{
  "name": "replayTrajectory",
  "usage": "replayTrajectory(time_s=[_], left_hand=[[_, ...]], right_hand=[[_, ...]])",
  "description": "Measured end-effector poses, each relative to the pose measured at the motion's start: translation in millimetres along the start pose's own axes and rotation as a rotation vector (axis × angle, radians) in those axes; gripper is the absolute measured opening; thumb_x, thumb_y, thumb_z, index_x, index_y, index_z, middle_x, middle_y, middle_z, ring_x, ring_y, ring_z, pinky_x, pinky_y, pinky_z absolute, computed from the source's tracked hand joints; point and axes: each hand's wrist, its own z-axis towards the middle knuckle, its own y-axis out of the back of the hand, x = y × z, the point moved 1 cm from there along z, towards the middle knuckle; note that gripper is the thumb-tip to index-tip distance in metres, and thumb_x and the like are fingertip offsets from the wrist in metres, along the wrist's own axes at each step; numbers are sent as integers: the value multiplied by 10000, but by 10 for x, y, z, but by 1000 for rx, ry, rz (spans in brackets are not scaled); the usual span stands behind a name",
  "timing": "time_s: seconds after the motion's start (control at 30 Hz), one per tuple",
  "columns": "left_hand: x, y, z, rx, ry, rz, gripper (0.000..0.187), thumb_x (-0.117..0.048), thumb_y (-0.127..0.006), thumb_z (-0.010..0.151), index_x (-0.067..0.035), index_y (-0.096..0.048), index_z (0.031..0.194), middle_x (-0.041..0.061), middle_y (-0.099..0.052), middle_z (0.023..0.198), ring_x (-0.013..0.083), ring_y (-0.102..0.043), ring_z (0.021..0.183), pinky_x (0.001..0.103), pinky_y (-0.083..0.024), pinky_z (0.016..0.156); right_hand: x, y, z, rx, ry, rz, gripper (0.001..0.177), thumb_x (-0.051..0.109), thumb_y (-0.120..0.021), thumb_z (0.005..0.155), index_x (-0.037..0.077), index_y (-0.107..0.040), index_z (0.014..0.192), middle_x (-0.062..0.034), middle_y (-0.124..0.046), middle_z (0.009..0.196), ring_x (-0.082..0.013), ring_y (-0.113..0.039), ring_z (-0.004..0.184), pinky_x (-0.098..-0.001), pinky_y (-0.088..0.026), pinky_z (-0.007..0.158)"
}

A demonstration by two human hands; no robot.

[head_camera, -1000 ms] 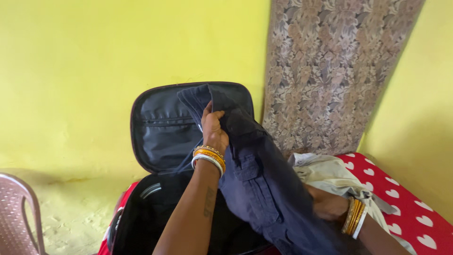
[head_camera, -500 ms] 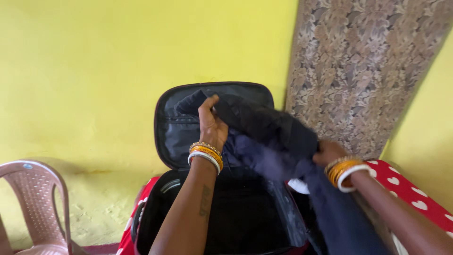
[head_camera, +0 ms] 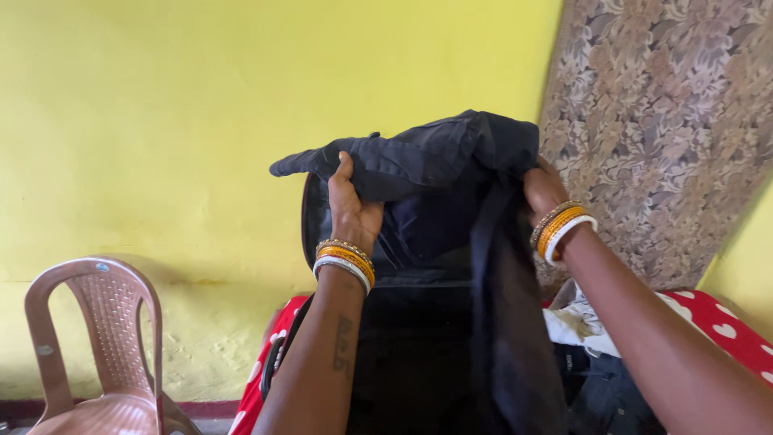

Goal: The person folds pairs of pants by hand and places them one at a time into an open suitcase, smoothing them flat.

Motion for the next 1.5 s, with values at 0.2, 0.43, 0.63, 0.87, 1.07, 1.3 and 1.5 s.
replayTrajectory(time_s=[0.2, 0.43, 0.63, 0.87, 1.07, 1.3, 1.5], left_hand=[[-108, 63, -228, -112, 58, 45, 330, -353, -544, 1018, -69, -663, 1139, 88, -735, 1126, 263, -696, 1064, 463, -529, 1021], [293, 433, -566, -140, 249, 147, 294, -251, -600, 982, -35, -652, 1176, 119, -710, 1133, 286, -681, 1043, 465, -519, 1010], [547, 745, -830, -78, 455, 432, 306, -159, -592, 955, -25, -628, 1228, 142, -689, 1148, 297, -666, 1059, 457, -525, 1000], [798, 701, -1024, 165, 585, 909, 487, -111, -611, 904, -8, -604, 1379, 154, -689, 1281, 273, -646, 1183, 385, -495, 1049], [1217, 794, -1140, 180, 539, 1102, 591, -156, -557, 930, -29, -476, 1501, 172, -586, 1453, 288, -542, 1351, 351, -387, 1133], [1423, 887, -1128, 129, 465, 967, 797, -155, -596, 919, -149, -187, 1604, 128, -426, 1579, 252, -393, 1472, 360, -315, 1195], [1195, 805, -1255, 269, 379, 1040, 770, -335, -699, 922, -91, -355, 1566, 158, -498, 1515, 259, -542, 1358, 345, -409, 1131]], right_hand=[[-1063, -197, -42, 359, -37, 411, 407, 108, -500, 989, 40, -549, 1388, -79, -683, 1275, -195, -654, 1139, -366, -516, 1009], [-2225, 313, -653, 682, -102, -997, 574, 377, -663, 854, 101, -622, 1356, -181, -692, 1226, -297, -637, 1108, -405, -459, 1019], [-2457, 503, -429, 593, -210, -526, 599, 467, -619, 893, -12, -766, 1221, -175, -821, 1067, -255, -745, 950, -406, -561, 917], [-1006, -62, -836, 409, -637, 58, 849, 788, -476, 833, 126, -621, 1345, -81, -684, 1006, -205, -635, 859, -350, -487, 784], [-418, -254, -892, 568, -479, 42, 1077, 883, -579, 663, 114, -588, 1417, -113, -663, 1114, -193, -600, 926, -359, -454, 786], [-435, -559, -1045, 703, 62, -521, 918, 611, -779, 689, 33, -555, 1367, -211, -735, 1182, -310, -698, 1099, -388, -537, 964], [-566, -505, -882, 281, -3, -521, 336, 189, -579, 843, 123, -752, 1123, -87, -751, 926, -237, -710, 901, -400, -527, 860]])
